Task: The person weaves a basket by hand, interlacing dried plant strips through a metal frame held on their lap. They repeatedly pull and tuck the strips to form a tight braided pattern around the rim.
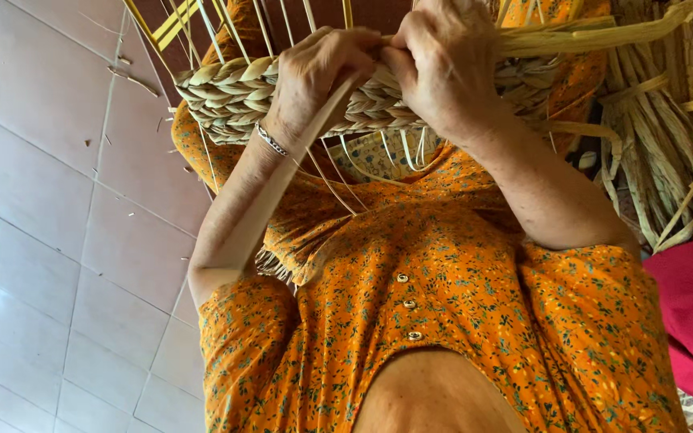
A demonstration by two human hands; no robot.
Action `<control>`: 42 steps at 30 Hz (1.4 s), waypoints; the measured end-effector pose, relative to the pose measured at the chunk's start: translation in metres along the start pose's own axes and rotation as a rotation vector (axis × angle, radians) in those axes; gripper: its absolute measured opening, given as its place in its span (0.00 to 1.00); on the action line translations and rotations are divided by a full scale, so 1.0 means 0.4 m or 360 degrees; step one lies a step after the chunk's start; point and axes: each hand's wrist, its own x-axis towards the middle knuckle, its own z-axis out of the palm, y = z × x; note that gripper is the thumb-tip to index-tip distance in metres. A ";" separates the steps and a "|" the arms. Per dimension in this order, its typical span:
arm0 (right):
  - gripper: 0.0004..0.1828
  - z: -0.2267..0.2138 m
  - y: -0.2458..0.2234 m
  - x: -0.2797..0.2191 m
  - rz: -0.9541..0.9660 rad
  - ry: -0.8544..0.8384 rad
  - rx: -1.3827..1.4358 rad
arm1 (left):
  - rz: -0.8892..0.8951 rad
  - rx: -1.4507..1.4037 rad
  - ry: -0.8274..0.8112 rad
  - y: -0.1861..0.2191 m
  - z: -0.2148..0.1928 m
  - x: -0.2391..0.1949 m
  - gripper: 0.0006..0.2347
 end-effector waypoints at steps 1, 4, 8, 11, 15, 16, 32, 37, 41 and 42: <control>0.11 0.009 0.007 -0.009 0.0033 -0.0041 0.0056 | -0.0027 0.0019 -0.0036 -0.013 0.013 0.006 0.07; 0.11 0.009 0.016 -0.036 0.0067 -0.0101 0.0168 | -0.0346 -0.0091 -0.0046 -0.042 0.045 0.012 0.07; 0.11 -0.064 -0.002 -0.053 -0.0087 0.0055 0.0071 | -0.0421 0.0139 -0.0003 -0.049 0.088 0.026 0.17; 0.18 -0.132 -0.014 -0.063 -0.0207 0.0118 -0.0333 | -0.0227 0.0467 0.0150 -0.028 0.110 0.039 0.20; 0.17 -0.190 -0.019 -0.057 -0.0302 0.0076 -0.0452 | -0.0199 0.0715 -0.0143 -0.013 0.115 0.079 0.19; 0.14 -0.209 -0.014 -0.050 -0.0277 -0.0047 -0.0372 | -0.0265 0.0663 -0.0332 -0.014 0.112 0.091 0.18; 0.09 -0.319 0.094 0.075 -0.0269 -0.0600 -0.0501 | -0.0208 -0.0225 -0.0489 0.020 0.042 0.104 0.14; 0.10 -0.315 0.194 0.123 0.0677 -0.1366 0.0318 | -0.0243 0.0086 -0.0280 0.027 0.105 0.098 0.02; 0.10 -0.275 0.196 0.079 0.0123 -0.1037 0.0224 | -0.0135 -0.0199 0.0070 0.022 0.098 0.086 0.05; 0.10 -0.269 0.193 0.063 -0.0056 -0.0884 0.0198 | -0.0061 -0.0135 0.0121 0.022 0.091 0.085 0.04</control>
